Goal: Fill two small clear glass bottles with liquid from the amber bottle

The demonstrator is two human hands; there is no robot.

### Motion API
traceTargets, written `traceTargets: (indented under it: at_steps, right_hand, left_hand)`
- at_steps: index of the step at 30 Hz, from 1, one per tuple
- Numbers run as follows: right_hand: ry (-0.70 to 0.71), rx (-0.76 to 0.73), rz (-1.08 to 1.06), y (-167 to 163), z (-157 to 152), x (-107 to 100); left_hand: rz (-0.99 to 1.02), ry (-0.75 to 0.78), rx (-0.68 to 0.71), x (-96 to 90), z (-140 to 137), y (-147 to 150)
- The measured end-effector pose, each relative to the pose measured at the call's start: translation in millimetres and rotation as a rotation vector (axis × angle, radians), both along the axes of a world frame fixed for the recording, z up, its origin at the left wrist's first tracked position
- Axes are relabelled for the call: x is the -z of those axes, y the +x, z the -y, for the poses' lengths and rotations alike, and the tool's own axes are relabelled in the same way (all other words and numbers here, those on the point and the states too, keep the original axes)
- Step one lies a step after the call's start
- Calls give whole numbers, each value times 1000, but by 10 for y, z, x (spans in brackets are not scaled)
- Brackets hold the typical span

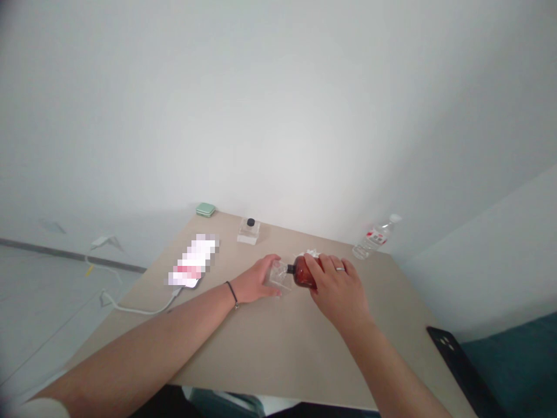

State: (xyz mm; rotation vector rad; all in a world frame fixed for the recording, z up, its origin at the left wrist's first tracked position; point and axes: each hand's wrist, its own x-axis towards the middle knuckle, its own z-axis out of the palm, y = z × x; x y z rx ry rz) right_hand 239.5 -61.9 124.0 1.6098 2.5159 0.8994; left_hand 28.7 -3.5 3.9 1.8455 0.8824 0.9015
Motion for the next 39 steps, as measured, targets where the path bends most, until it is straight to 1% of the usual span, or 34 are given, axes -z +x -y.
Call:
traceTargets:
  at_steps: [4,14,27,33,39]
  right_hand:
    - [1,-2,3,-2,-5,2]
    - [-3,-14,8,-11,-3,-21]
    - [-5,-19,5,-28,3,-40]
    - [-11,-17,19,-19,-8,-38]
    - [-18,-10,30,-40,-8,-63]
  left_hand:
    - [-21,7,-3,5,-2,3]
    - [2,29,-2,23,-13,1]
    - [3,-10,2,23,-7,-3]
    - [0,-2,0,-1,-4,1]
    - [9,14,-2,25,-12,8]
